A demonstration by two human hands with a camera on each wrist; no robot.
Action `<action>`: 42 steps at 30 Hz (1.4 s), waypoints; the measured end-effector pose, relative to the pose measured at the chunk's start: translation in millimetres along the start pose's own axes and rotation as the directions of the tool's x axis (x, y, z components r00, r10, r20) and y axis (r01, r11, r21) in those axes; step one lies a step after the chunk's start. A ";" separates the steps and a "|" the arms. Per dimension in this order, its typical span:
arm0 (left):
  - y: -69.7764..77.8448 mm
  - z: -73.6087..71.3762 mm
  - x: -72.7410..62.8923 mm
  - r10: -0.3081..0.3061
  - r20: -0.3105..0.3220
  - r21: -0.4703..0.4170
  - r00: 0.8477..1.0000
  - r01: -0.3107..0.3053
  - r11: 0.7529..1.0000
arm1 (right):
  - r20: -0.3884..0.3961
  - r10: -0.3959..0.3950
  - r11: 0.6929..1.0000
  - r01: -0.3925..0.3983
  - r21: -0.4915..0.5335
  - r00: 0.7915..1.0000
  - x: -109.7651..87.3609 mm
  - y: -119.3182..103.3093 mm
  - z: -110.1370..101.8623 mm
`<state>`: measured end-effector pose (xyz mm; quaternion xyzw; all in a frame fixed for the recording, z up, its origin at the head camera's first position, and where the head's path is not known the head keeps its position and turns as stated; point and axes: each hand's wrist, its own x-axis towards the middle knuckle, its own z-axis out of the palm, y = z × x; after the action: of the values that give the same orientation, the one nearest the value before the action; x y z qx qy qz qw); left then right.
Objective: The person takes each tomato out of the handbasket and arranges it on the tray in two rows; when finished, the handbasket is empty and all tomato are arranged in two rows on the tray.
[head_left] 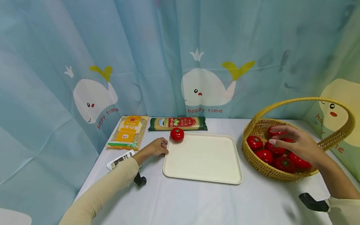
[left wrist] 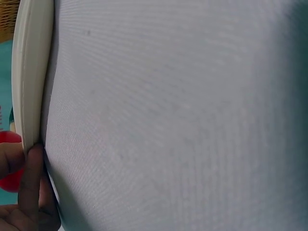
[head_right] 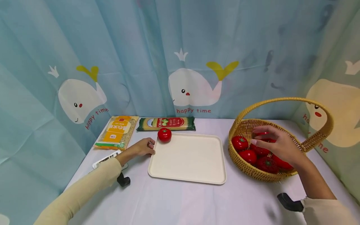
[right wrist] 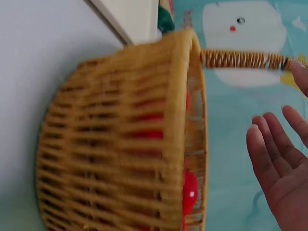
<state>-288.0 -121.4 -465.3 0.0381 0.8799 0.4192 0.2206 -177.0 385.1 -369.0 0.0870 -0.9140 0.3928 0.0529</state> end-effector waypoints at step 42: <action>-3.1 0.1 2.6 0.025 0.005 0.001 1.000 -0.025 1.000 | 0.037 0.183 0.959 -0.171 -0.226 0.982 69.7 68.5 -33.5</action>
<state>-289.9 -122.7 -468.6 0.0502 0.8789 0.4216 0.2173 -258.0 447.6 -383.1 0.0097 -0.9573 0.2888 0.0007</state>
